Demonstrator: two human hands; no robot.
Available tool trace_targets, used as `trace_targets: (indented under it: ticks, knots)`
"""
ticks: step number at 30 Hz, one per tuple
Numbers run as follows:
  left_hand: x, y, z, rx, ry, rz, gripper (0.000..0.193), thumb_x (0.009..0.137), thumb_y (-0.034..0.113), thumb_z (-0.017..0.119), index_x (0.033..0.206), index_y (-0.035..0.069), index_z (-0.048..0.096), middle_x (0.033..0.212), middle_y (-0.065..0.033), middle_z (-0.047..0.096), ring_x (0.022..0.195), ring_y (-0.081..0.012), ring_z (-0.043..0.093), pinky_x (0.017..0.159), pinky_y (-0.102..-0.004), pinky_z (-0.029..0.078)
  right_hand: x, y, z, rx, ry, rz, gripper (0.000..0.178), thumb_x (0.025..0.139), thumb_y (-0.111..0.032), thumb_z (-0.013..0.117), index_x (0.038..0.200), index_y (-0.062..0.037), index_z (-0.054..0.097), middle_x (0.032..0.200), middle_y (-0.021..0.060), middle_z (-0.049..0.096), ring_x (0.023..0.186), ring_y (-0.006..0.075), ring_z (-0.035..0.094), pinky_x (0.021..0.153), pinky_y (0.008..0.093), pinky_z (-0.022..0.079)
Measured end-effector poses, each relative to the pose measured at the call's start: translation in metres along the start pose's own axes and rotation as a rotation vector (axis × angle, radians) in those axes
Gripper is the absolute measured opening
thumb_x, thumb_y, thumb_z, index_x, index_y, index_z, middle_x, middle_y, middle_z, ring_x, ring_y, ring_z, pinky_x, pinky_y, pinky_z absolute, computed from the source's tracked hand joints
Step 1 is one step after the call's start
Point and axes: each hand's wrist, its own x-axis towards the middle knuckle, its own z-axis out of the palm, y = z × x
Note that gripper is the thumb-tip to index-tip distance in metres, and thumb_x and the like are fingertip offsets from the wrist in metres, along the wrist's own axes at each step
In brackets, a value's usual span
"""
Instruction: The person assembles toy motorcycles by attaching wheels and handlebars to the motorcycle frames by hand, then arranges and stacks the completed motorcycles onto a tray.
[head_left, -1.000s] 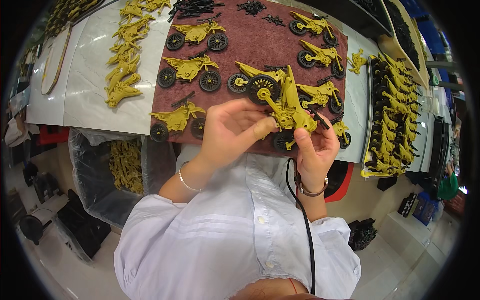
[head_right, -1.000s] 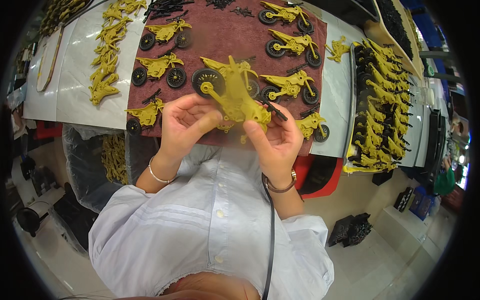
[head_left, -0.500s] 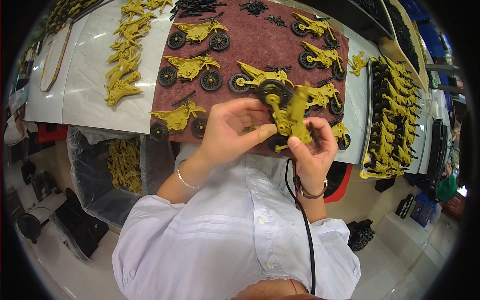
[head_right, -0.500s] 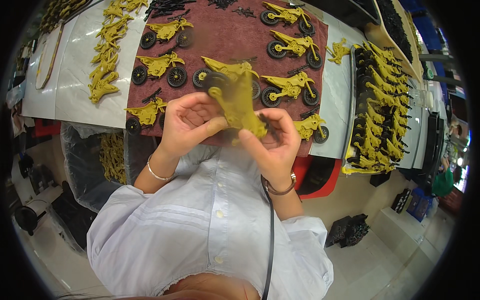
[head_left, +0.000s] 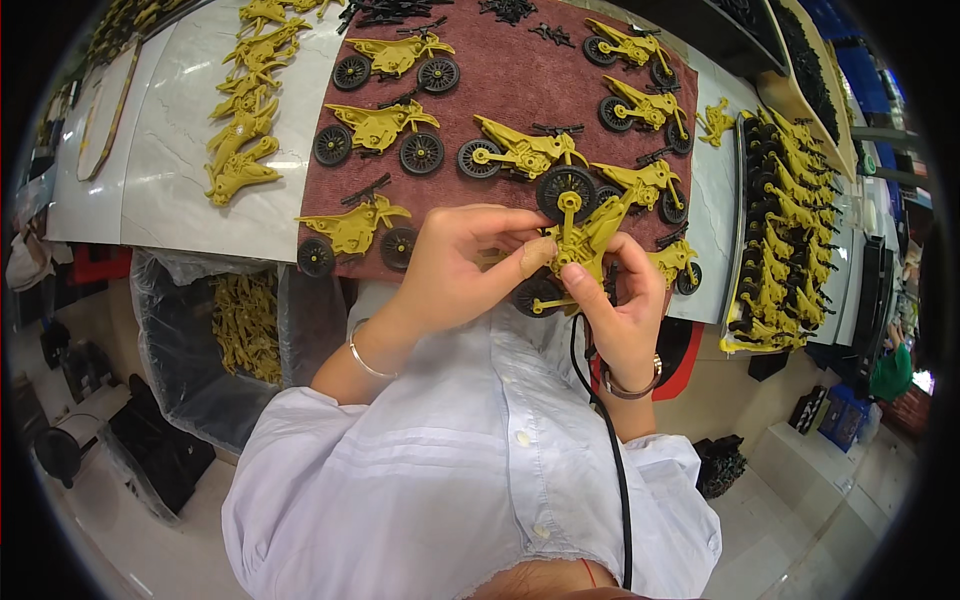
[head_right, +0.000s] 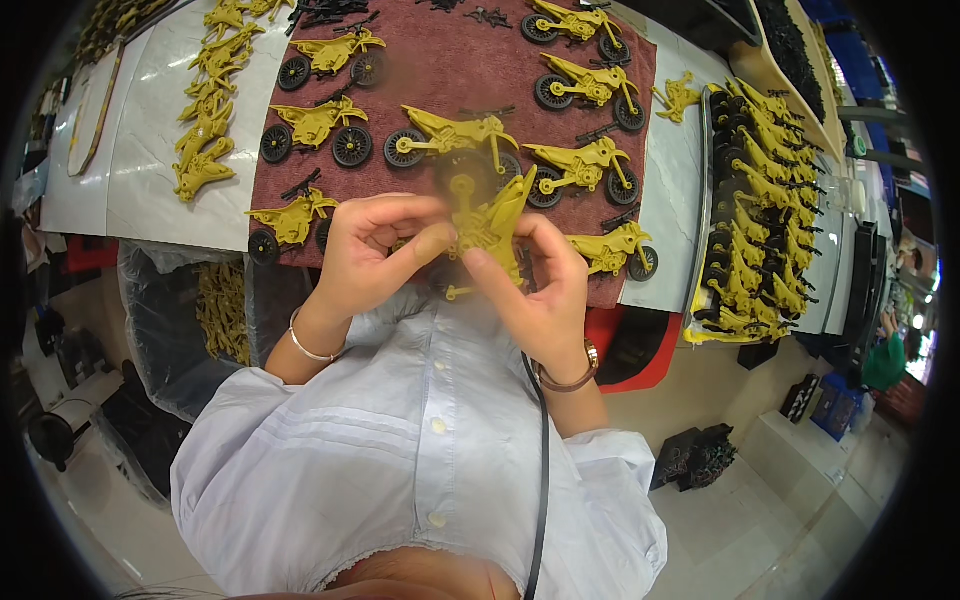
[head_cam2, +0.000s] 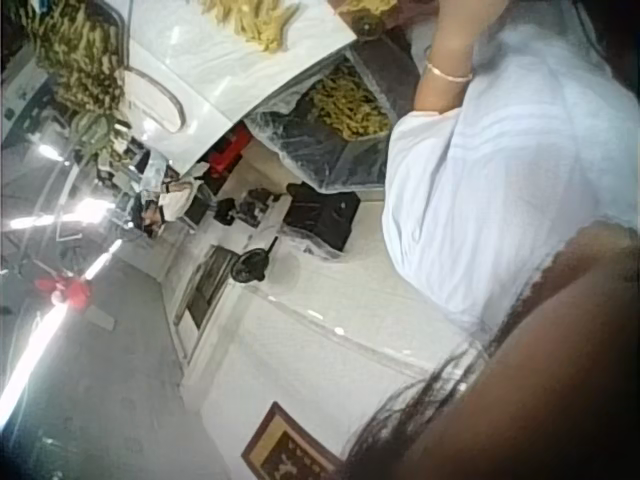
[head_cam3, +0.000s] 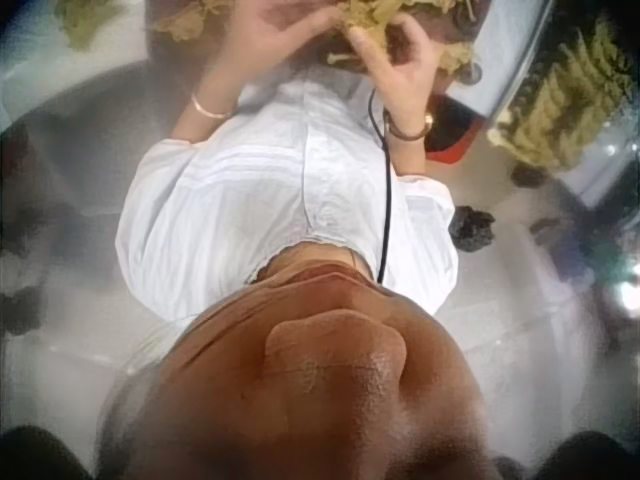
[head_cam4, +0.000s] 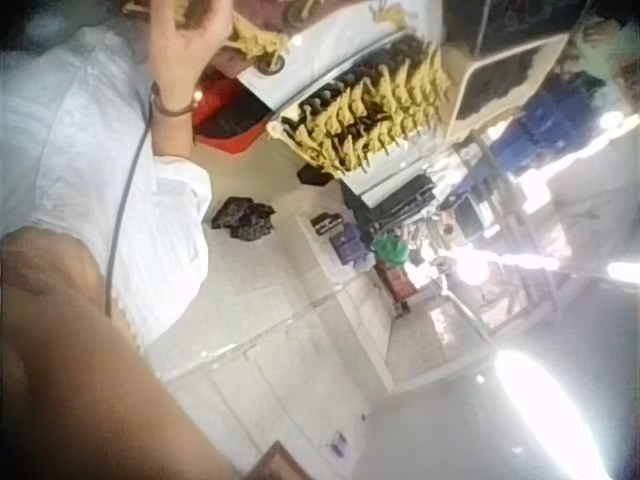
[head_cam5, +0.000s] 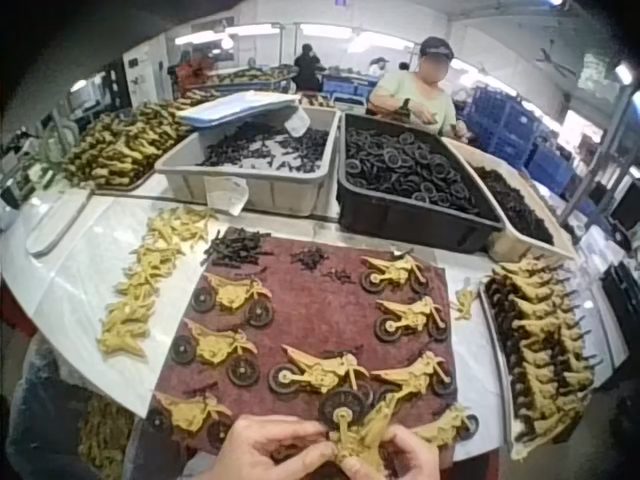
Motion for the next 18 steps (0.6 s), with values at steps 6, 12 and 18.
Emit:
trace_targets:
  ticks: [6,12,18]
  knots:
    - [-0.001,0.0001,-0.0016,-0.099,-0.026,0.014,0.028,0.082,-0.007,0.061,0.109,-0.012,0.057,0.095,-0.011,0.062,0.085,-0.0145,0.062,0.077,-0.0264,0.052,-0.0019,0.0035,0.0029,-0.067,0.075,-0.05,0.021,0.08,-0.002,0.068,0.097,0.0017,0.056,0.093,0.0034,0.062,0.084,0.0077,0.056,0.076,0.0213,0.044]
    - [-0.0002,-0.0038,-0.0038,-0.103,-0.095,0.112,0.034,0.078,-0.01,0.064,0.111,-0.011,0.056,0.099,-0.0125,0.058,0.091,-0.0175,0.061,0.078,-0.0284,0.052,-0.003,0.0052,0.0021,-0.088,0.071,-0.116,0.021,0.08,-0.001,0.067,0.096,0.0016,0.055,0.091,0.0032,0.061,0.083,0.0076,0.056,0.075,0.0211,0.044]
    - [0.0004,-0.0081,-0.0014,-0.082,-0.063,0.16,0.033,0.075,-0.013,0.066,0.107,-0.011,0.057,0.098,-0.0127,0.058,0.088,-0.017,0.061,0.078,-0.0287,0.052,-0.0012,0.0065,-0.0012,-0.121,0.039,-0.216,0.025,0.079,0.0,0.068,0.1,0.002,0.055,0.095,0.0043,0.061,0.086,0.0087,0.057,0.076,0.0217,0.045]
